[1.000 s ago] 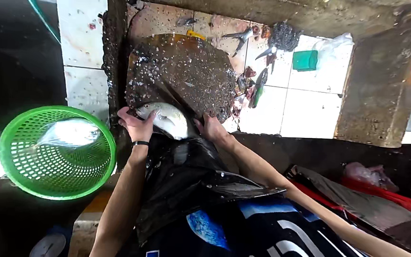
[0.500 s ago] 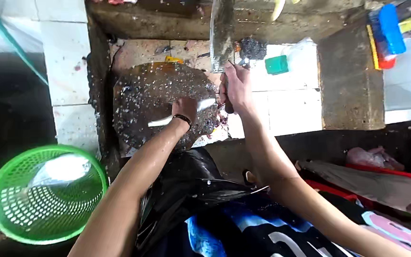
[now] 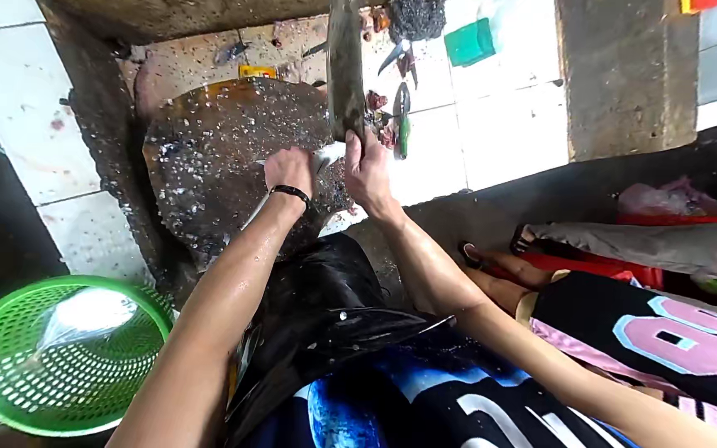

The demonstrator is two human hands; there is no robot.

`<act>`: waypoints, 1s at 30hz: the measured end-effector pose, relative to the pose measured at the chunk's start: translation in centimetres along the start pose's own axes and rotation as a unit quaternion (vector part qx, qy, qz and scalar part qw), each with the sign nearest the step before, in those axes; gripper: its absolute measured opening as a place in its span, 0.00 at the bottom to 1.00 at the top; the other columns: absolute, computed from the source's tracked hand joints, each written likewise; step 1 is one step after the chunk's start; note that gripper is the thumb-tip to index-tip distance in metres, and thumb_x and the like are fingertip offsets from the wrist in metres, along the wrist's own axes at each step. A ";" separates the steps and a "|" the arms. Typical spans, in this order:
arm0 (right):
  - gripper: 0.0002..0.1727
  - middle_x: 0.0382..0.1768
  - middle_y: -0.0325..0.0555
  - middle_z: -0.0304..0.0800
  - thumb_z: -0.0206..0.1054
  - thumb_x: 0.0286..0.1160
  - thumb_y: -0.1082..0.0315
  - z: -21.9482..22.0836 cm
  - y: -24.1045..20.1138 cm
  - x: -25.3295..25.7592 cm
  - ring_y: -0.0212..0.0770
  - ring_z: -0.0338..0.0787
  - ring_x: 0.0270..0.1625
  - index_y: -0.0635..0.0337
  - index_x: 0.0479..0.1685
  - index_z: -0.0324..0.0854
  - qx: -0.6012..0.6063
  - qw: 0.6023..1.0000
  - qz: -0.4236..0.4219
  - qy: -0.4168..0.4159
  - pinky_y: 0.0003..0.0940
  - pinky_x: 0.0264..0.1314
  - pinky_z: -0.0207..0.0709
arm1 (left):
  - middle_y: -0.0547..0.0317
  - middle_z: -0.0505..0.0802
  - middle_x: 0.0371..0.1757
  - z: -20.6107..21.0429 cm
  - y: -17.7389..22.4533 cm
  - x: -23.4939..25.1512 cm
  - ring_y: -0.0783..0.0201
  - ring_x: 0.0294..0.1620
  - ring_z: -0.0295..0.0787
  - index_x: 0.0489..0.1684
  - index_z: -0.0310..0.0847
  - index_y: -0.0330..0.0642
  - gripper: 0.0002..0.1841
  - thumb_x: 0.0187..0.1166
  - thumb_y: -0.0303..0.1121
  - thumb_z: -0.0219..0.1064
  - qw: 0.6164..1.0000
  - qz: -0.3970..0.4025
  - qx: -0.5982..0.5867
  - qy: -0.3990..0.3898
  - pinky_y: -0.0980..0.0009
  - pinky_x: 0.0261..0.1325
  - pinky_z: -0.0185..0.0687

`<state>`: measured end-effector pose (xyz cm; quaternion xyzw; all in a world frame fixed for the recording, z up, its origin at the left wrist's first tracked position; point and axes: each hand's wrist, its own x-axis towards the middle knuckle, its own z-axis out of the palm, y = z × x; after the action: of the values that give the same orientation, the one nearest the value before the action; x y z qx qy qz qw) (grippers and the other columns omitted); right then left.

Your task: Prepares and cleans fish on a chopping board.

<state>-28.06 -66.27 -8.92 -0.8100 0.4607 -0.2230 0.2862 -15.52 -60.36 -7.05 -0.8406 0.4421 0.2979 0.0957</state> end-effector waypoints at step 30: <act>0.13 0.31 0.59 0.85 0.58 0.82 0.76 -8.9 -12.5 3.6 0.66 0.91 0.37 0.57 0.61 0.77 -0.526 0.690 -0.202 -0.455 0.58 0.31 0.81 | 0.38 0.93 0.50 -2.9 -9.6 3.2 0.34 0.53 0.90 0.44 0.90 0.38 0.14 0.63 0.34 0.80 0.998 0.028 0.058 -0.014 0.33 0.48 0.83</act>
<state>-24.22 -66.62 6.35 -0.9037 0.1412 0.3990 -0.0639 -5.24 -58.16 -7.57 -0.8167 0.4805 0.2862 0.1418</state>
